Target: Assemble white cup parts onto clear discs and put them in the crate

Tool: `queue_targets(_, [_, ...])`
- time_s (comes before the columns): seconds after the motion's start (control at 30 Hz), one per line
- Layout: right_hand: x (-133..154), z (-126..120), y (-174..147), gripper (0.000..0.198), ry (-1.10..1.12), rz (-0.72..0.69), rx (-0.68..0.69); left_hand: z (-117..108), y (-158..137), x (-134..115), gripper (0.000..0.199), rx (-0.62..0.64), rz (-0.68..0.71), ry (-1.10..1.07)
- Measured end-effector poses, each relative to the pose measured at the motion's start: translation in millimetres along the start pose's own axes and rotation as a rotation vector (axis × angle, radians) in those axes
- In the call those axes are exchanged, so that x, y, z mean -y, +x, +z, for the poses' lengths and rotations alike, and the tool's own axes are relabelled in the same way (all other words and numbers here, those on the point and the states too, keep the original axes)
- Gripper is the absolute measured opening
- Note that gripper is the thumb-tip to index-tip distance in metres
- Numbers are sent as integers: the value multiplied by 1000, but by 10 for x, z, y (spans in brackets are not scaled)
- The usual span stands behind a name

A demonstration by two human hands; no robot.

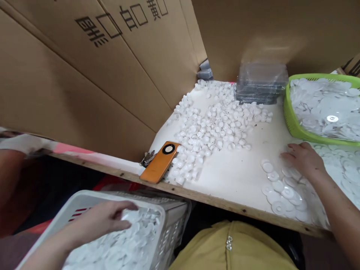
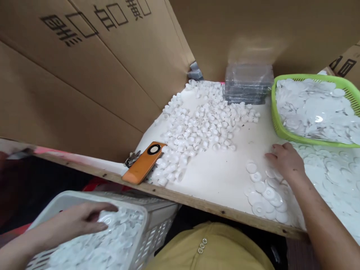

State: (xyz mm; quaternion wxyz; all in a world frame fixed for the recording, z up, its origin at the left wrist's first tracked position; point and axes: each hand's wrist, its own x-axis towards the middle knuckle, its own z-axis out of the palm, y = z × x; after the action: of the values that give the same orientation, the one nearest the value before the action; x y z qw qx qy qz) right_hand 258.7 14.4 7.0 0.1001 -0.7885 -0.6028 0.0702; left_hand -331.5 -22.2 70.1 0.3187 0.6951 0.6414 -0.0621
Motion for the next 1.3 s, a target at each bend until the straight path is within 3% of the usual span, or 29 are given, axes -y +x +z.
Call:
queue_targets(0.07, [-69, 95, 2, 31, -65, -44, -5, -23, -119, 220, 26, -12, -195, 159])
queue_targets(0.13, [-50, 202, -28, 31, -123, -83, -61, 7, -67, 75, 33, -64, -189, 169])
queue_targets(0.2, [-12, 292, -64, 33, -177, -132, -151, 84, 142, -358, 36, -190, -14, 94])
queue_targets(0.33, [-14, 400, -97, 37, -209, -260, -274, 381, 826, -1503, 28, -442, 438, 104])
queue_targets(0.43, [-50, 437, -83, 38, -146, -305, -291, 644, 1346, -2161, 42, -430, 674, 235])
queue_targets(0.53, [-63, 444, -62, 38, -77, -306, -287, 824, 1742, -2511, 55, -383, 732, 352])
queue_targets(0.6, [-57, 432, -53, 38, -46, -299, -280, 882, 1909, -2603, 54, -367, 713, 367])
queue_targets(0.7, [-40, 398, -49, 38, -31, -286, -260, 908, 1992, -2617, 38, -397, 654, 322])
queue_targets(0.8, [-31, 369, -50, 37, -2, -264, -230, 881, 1880, -2575, 27, -466, 601, 250])
queue_targets(0.9, [-34, 372, -56, 35, 65, -239, -181, 816, 1619, -2548, 29, -488, 601, 117])
queue_targets(0.97, [-33, 390, -59, 35, 99, -213, -157, 792, 1414, -2547, 29, -418, 615, -41])
queue_targets(1.13, [37, 358, -75, 31, 132, -110, -123, 945, 1061, -2539, 20, -15, 501, -354])
queue_targets(1.2, [78, 314, -80, 33, 170, -74, -99, 1047, 1037, -2525, 23, 29, 459, -381])
queue_targets(1.3, [100, 293, -90, 34, 199, -88, -93, 1161, 1072, -2522, 27, -6, 435, -331])
